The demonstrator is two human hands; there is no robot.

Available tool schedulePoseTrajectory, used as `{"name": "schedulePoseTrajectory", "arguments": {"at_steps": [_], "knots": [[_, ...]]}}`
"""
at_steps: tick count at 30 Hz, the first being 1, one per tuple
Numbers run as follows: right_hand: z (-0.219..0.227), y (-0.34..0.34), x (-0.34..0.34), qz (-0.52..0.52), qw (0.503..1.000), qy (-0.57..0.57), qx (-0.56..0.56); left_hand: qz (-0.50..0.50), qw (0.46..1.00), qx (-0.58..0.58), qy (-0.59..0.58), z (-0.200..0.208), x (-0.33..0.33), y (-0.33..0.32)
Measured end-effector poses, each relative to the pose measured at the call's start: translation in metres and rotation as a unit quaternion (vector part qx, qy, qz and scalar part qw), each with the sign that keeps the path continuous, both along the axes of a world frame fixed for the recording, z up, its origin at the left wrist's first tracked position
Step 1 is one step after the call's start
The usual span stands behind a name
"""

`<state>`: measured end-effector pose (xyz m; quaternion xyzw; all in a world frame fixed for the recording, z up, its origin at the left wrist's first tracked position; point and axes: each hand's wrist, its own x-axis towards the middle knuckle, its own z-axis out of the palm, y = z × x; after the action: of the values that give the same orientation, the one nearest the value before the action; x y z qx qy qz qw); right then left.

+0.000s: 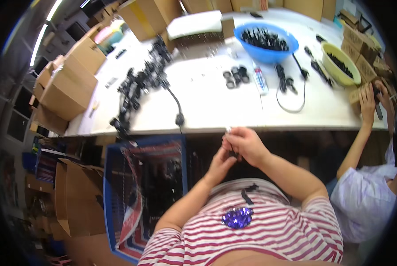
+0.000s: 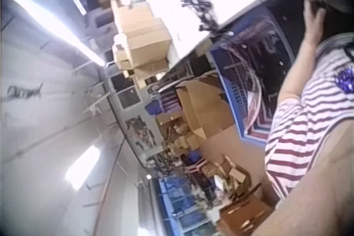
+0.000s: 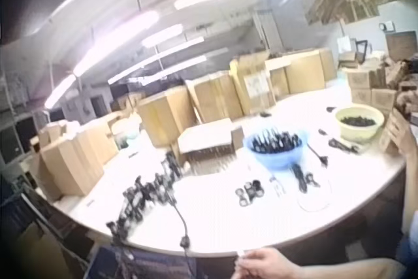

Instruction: The person assembles small electronic components at a workbench. They apply glue from a tube into a black cylindrical housing, insert a small LED bulb, and screw on a cap. The person repeats this process for multiple units, handling wires and components from bowls on the table.

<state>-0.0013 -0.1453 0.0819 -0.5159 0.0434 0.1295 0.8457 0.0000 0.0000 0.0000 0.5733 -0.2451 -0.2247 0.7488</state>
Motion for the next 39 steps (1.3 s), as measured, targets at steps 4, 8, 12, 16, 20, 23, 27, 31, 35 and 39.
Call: {"name": "schedulePoseTrajectory", "arguments": {"at_steps": [4, 8, 12, 16, 20, 23, 27, 31, 35, 39], "knots": [[0.028, -0.015, -0.009, -0.025, 0.934, -0.308, -0.18, 0.044, 0.974, -0.188, 0.121, 0.019, 0.011, -0.011], [0.032, -0.014, -0.018, -0.012, 0.76, -0.517, -0.394, 0.055, 0.972, -0.21, 0.085, 0.055, 0.016, 0.002], [0.034, -0.023, -0.01, 0.039, 0.65, -0.594, -0.472, 0.105, 0.971, -0.175, 0.123, 0.071, 0.015, 0.0], [0.05, -0.078, 0.045, -0.134, 0.653, -0.49, -0.562, 0.131, 0.974, -0.125, 0.135, 0.074, 0.014, 0.011], [0.064, -0.126, 0.098, -0.169, 0.534, -0.243, -0.792, 0.137, 0.976, -0.107, 0.128, 0.089, 0.011, 0.012], [0.054, -0.141, 0.118, -0.067, 0.54, -0.117, -0.831, 0.13, 0.98, -0.093, 0.12, 0.111, 0.006, 0.015], [0.053, -0.148, 0.132, -0.069, 0.637, -0.061, -0.766, 0.148, 0.979, -0.094, 0.101, 0.122, 0.004, 0.023], [0.061, -0.134, 0.129, -0.092, 0.649, -0.048, -0.754, 0.145, 0.982, -0.065, 0.098, 0.118, 0.01, 0.028], [0.055, -0.127, 0.131, -0.114, 0.641, -0.049, -0.758, 0.149, 0.982, -0.039, 0.105, 0.115, 0.012, 0.027], [0.057, -0.135, 0.129, -0.164, 0.681, -0.089, -0.708, 0.16, 0.983, -0.014, 0.093, 0.117, 0.016, 0.026]]}}
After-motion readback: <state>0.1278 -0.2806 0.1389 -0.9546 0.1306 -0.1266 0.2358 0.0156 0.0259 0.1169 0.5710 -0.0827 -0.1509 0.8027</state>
